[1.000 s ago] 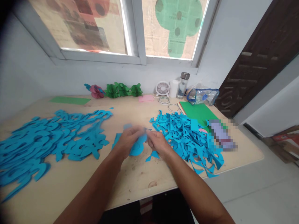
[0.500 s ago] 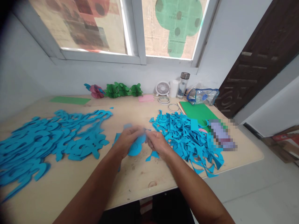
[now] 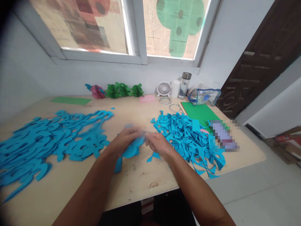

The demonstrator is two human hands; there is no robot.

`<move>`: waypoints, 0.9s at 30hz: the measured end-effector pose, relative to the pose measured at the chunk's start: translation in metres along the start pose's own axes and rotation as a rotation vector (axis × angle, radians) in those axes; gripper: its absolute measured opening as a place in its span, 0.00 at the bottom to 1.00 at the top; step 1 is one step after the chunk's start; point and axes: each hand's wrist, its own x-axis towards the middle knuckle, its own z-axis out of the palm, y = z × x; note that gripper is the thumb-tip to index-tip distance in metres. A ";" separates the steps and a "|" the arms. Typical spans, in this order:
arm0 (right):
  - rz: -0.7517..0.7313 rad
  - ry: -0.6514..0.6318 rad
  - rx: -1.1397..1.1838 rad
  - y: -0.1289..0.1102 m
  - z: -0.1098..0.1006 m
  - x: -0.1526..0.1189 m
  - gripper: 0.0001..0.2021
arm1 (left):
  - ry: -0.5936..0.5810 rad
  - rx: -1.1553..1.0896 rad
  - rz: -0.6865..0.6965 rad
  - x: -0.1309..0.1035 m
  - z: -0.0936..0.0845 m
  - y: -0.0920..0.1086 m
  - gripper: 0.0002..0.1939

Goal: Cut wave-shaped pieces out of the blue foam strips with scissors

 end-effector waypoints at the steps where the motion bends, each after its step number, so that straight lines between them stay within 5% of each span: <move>1: -0.003 0.000 -0.003 0.000 0.000 0.000 0.23 | 0.000 -0.001 0.000 0.000 0.000 0.000 0.11; 7: -0.012 0.012 0.010 0.000 0.001 0.001 0.24 | 0.017 -0.045 0.016 0.000 0.000 -0.001 0.11; 19: -0.051 0.108 0.215 -0.002 0.007 0.000 0.17 | 0.317 -0.286 0.057 0.008 0.021 -0.011 0.12; 27: -0.086 0.234 0.198 0.000 0.004 0.003 0.12 | 0.278 -0.222 0.049 0.007 0.024 -0.012 0.11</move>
